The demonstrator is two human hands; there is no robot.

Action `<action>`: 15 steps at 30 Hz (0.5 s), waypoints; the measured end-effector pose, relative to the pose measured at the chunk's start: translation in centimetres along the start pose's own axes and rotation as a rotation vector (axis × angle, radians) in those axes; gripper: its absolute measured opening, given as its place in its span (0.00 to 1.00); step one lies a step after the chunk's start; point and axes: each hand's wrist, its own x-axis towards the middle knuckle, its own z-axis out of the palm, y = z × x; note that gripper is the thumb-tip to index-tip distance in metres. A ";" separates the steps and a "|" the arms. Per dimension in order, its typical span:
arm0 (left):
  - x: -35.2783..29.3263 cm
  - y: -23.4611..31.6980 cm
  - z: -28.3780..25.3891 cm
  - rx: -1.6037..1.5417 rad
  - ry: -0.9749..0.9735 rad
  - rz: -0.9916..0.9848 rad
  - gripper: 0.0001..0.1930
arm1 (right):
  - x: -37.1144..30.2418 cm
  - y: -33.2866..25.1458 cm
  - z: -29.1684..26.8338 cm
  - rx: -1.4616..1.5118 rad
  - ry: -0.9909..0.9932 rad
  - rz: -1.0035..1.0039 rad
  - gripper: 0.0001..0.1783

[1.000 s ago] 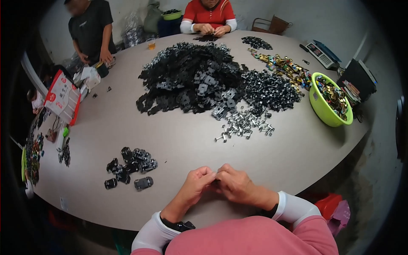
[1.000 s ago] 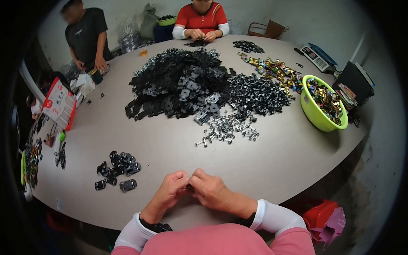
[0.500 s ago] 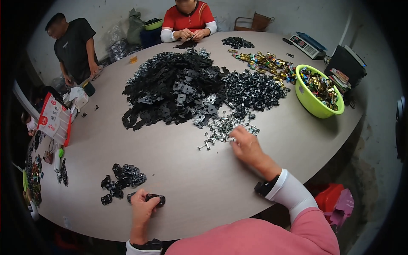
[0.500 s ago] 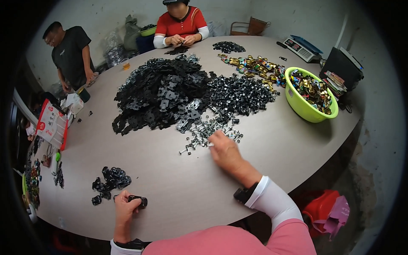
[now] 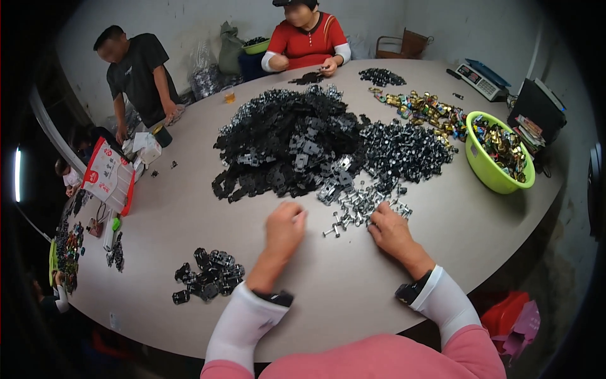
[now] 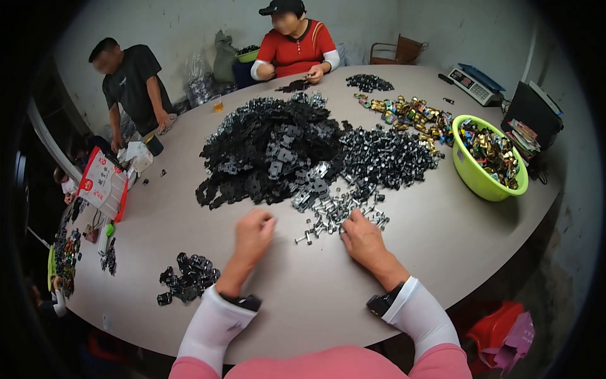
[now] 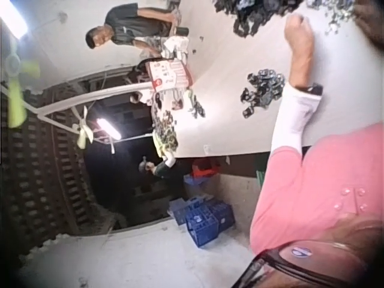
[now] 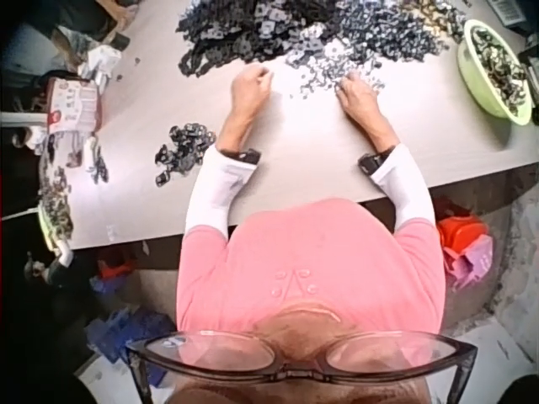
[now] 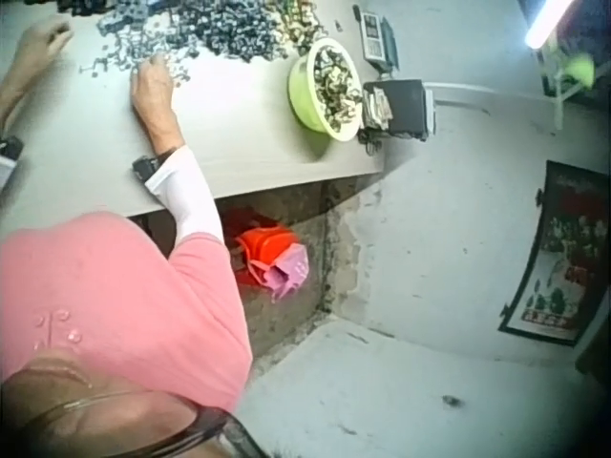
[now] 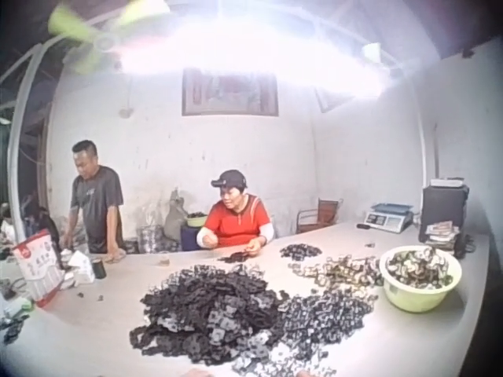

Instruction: Assembling black plastic components by joining multiple pieces with small metal pins.

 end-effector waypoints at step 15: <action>2.7 2.7 0.9 -0.809 -0.155 -0.628 0.09 | -0.5 -0.4 -2.9 0.059 -0.041 -0.010 0.13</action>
